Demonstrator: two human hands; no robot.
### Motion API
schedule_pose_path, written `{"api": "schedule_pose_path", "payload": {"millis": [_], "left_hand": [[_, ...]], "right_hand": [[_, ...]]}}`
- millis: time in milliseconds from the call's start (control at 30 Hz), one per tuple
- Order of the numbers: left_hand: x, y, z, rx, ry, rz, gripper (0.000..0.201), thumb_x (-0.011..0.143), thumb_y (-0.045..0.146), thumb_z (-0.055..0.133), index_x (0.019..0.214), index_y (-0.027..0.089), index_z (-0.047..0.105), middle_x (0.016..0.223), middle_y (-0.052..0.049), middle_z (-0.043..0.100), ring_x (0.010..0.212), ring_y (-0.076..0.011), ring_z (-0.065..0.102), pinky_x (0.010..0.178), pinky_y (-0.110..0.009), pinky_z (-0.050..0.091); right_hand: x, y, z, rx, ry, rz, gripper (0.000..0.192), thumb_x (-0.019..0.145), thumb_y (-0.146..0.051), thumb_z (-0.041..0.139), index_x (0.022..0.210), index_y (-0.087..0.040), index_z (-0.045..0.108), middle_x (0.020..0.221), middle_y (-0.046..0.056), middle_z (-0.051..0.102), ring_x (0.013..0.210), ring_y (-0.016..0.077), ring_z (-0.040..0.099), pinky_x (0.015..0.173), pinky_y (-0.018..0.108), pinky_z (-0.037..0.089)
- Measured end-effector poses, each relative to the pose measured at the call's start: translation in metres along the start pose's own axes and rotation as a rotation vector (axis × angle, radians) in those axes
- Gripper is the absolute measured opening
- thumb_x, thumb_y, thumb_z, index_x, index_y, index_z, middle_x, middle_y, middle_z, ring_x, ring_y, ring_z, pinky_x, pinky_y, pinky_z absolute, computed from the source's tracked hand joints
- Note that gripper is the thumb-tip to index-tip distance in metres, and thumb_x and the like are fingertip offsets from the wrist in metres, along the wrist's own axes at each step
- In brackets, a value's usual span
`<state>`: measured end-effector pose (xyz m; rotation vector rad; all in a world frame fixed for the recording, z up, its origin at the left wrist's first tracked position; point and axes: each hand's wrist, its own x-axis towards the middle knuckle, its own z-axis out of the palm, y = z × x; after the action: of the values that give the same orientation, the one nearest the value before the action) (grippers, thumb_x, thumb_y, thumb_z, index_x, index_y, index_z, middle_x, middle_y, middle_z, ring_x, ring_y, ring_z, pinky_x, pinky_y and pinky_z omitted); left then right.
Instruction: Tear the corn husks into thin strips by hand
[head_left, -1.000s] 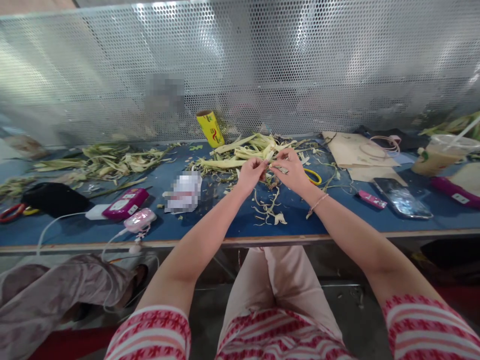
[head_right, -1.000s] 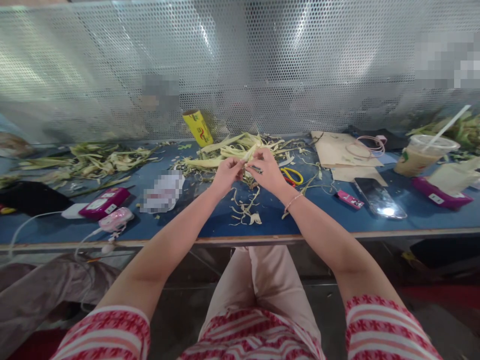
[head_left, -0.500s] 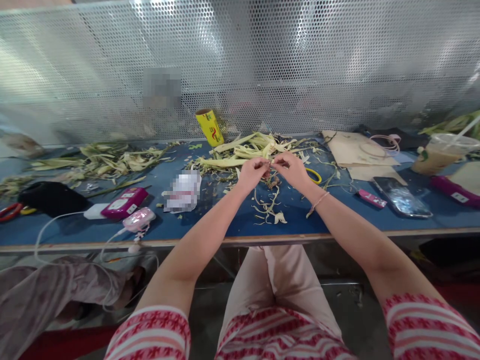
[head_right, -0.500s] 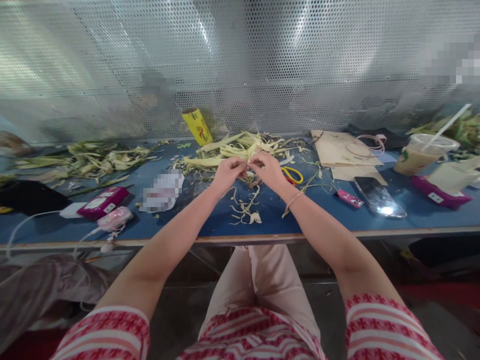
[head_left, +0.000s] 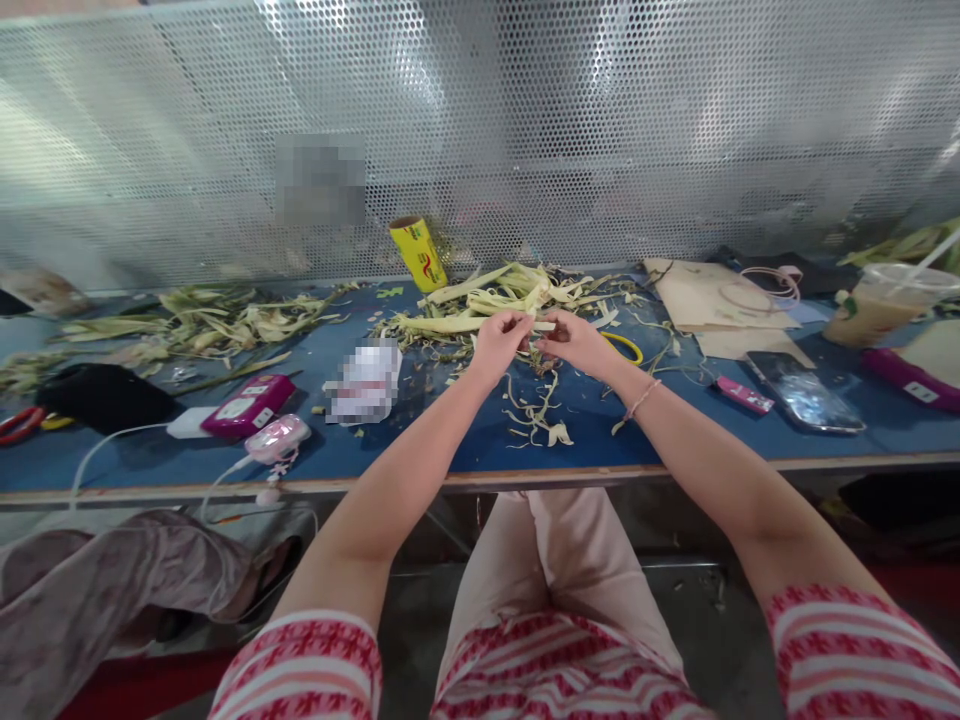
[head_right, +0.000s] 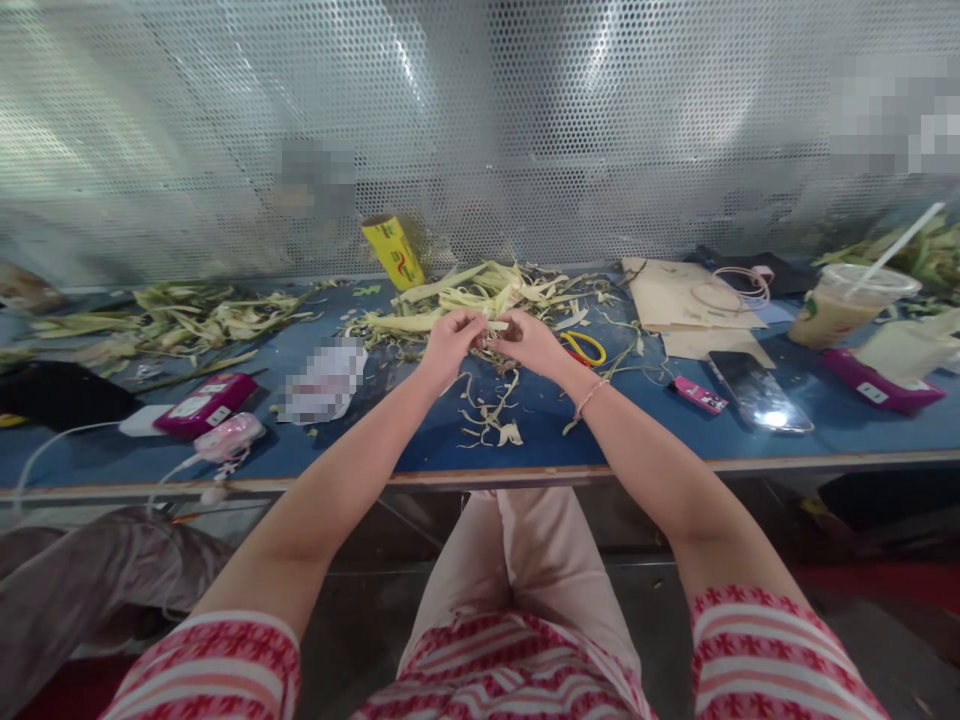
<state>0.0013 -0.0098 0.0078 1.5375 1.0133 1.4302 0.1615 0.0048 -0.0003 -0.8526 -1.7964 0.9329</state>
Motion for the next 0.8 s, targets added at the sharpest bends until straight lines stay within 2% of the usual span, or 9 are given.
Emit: {"api": "schedule_pose_path", "payload": {"millis": [67,200,400,500,600,700,800], "left_hand": [[0.001,0.000,-0.001,-0.003,0.011,-0.009,0.023,0.078,0.029,0.064,0.062,0.016,0.056,0.048,0.004,0.048,0.046,-0.0072,0.043,0.049,-0.021,0.033],[0.002,0.001,-0.002,-0.043,0.007,-0.021,0.021,0.078,0.026,0.062,0.061,0.016,0.055,0.049,0.004,0.048,0.045,-0.0065,0.042,0.049,-0.021,0.032],[0.002,0.002,-0.002,0.061,-0.030,0.006,0.016,0.075,0.024,0.065,0.063,0.016,0.057,0.046,0.005,0.048,0.043,-0.0070,0.042,0.048,-0.022,0.032],[-0.001,0.003,-0.002,0.177,-0.061,0.019,0.012,0.073,0.025,0.067,0.068,0.016,0.061,0.044,0.005,0.048,0.041,-0.0074,0.041,0.047,-0.022,0.031],[-0.002,0.003,-0.001,0.230,-0.104,0.057,0.010,0.073,0.024,0.066,0.069,0.015,0.063,0.043,0.006,0.047,0.041,-0.0072,0.041,0.047,-0.022,0.030],[-0.001,-0.001,0.000,0.223,-0.144,0.068,0.005,0.072,0.020,0.065,0.071,0.015,0.064,0.047,0.006,0.049,0.043,-0.0076,0.045,0.049,-0.021,0.033],[-0.001,-0.004,0.001,0.169,-0.168,0.049,0.003,0.071,0.015,0.064,0.073,0.015,0.063,0.050,0.005,0.052,0.046,-0.0081,0.049,0.051,-0.022,0.036]], "right_hand": [[0.000,-0.001,0.000,0.007,-0.004,0.041,0.025,0.066,-0.034,0.076,0.078,-0.020,0.060,0.062,-0.002,0.062,0.059,0.0155,0.062,0.060,0.031,0.053],[0.003,-0.002,-0.004,0.044,0.135,0.079,0.009,0.076,-0.027,0.067,0.076,-0.019,0.065,0.062,0.000,0.065,0.060,0.0169,0.064,0.067,0.036,0.055],[0.000,-0.006,-0.009,-0.202,0.246,-0.187,0.011,0.077,-0.031,0.067,0.079,-0.020,0.069,0.081,0.004,0.070,0.074,0.0189,0.064,0.073,0.036,0.053],[-0.002,-0.010,-0.007,-0.290,0.216,-0.297,0.013,0.081,-0.033,0.064,0.078,-0.021,0.070,0.085,0.005,0.069,0.082,0.0200,0.063,0.074,0.036,0.051],[-0.003,-0.011,-0.006,-0.344,0.160,-0.346,0.016,0.084,-0.034,0.061,0.078,-0.022,0.070,0.083,0.005,0.069,0.083,0.0206,0.062,0.075,0.036,0.050],[-0.001,-0.008,-0.005,-0.359,0.136,-0.335,0.015,0.084,-0.032,0.060,0.081,-0.022,0.070,0.087,0.006,0.069,0.083,0.0208,0.061,0.075,0.037,0.050],[0.001,-0.003,-0.005,-0.341,0.149,-0.282,0.015,0.082,-0.029,0.062,0.093,-0.021,0.068,0.090,0.006,0.067,0.082,0.0194,0.061,0.073,0.035,0.050]]}}
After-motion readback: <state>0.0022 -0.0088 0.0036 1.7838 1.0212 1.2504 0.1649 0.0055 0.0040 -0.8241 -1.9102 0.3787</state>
